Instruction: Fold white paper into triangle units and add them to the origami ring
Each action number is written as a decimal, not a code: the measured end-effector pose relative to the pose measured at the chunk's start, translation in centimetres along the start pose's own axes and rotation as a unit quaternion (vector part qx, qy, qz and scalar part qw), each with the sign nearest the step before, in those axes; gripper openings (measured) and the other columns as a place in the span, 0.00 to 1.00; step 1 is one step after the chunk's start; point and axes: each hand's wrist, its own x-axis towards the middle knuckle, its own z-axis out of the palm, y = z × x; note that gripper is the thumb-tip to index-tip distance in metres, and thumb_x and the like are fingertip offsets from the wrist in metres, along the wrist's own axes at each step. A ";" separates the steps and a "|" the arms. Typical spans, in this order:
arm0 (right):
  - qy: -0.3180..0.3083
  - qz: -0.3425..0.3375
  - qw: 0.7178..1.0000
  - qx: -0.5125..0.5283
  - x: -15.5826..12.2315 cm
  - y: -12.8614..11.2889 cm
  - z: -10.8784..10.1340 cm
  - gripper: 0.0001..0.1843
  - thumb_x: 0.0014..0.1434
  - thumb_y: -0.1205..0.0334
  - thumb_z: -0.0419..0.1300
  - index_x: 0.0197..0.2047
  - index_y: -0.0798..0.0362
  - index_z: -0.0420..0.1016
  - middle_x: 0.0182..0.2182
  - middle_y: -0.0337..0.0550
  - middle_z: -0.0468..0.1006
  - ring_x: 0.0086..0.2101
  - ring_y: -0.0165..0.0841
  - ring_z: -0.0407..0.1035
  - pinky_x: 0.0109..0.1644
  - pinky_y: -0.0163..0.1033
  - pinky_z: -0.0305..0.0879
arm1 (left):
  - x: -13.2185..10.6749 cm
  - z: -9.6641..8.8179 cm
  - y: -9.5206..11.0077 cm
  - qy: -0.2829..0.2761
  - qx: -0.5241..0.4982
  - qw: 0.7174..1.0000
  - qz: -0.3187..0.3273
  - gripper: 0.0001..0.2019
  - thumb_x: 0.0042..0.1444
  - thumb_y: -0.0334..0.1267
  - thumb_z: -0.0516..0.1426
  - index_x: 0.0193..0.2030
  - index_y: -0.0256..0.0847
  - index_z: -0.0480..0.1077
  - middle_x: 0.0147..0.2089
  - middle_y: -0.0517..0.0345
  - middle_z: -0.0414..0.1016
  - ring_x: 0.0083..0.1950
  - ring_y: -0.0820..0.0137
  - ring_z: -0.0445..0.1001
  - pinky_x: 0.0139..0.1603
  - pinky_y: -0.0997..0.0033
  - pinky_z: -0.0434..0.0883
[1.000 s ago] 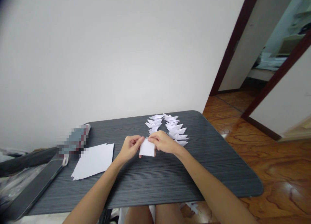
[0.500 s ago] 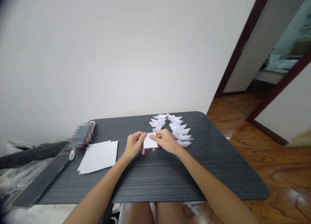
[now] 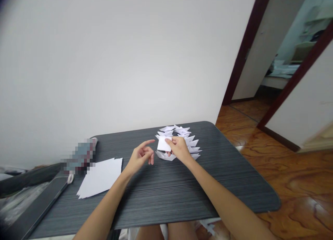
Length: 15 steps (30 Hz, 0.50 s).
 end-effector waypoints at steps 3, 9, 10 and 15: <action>-0.086 0.032 0.996 0.017 0.1 -0.1 -0.2 0.18 0.49 0.49 0.56 0.24 0.58 0.65 0.11 0.37 0.69 0.10 0.24 0.60 0.13 0.28 0.49 | 0.1 -0.2 0.0 0.026 0.020 0.999 0.021 0.25 0.52 0.42 0.54 0.56 0.36 0.56 0.31 0.57 0.68 0.25 0.76 0.69 0.21 0.79 0.66; -0.157 0.066 0.984 0.060 -0.2 -0.3 0.0 0.19 0.49 0.48 0.56 0.28 0.60 0.67 0.12 0.35 0.69 0.10 0.22 0.59 0.13 0.26 0.48 | 0.1 -0.8 -0.8 -0.027 0.054 0.998 -0.006 0.22 0.51 0.43 0.55 0.51 0.33 0.64 0.29 0.57 0.69 0.21 0.78 0.68 0.26 0.74 0.67; -0.155 0.066 0.983 0.069 -0.1 -0.2 0.0 0.19 0.49 0.48 0.56 0.28 0.59 0.66 0.11 0.35 0.68 0.10 0.21 0.58 0.13 0.26 0.48 | 0.1 -0.9 -0.9 -0.028 0.054 0.998 -0.006 0.23 0.51 0.43 0.55 0.51 0.33 0.63 0.28 0.58 0.69 0.22 0.77 0.68 0.27 0.74 0.68; -0.158 0.065 0.981 0.092 0.2 0.4 -0.1 0.19 0.49 0.49 0.56 0.29 0.59 0.66 0.11 0.33 0.67 0.10 0.21 0.56 0.13 0.26 0.48 | 0.2 -0.8 -1.0 -0.025 0.052 0.998 0.016 0.22 0.49 0.40 0.57 0.50 0.34 0.64 0.36 0.52 0.69 0.27 0.75 0.68 0.27 0.73 0.69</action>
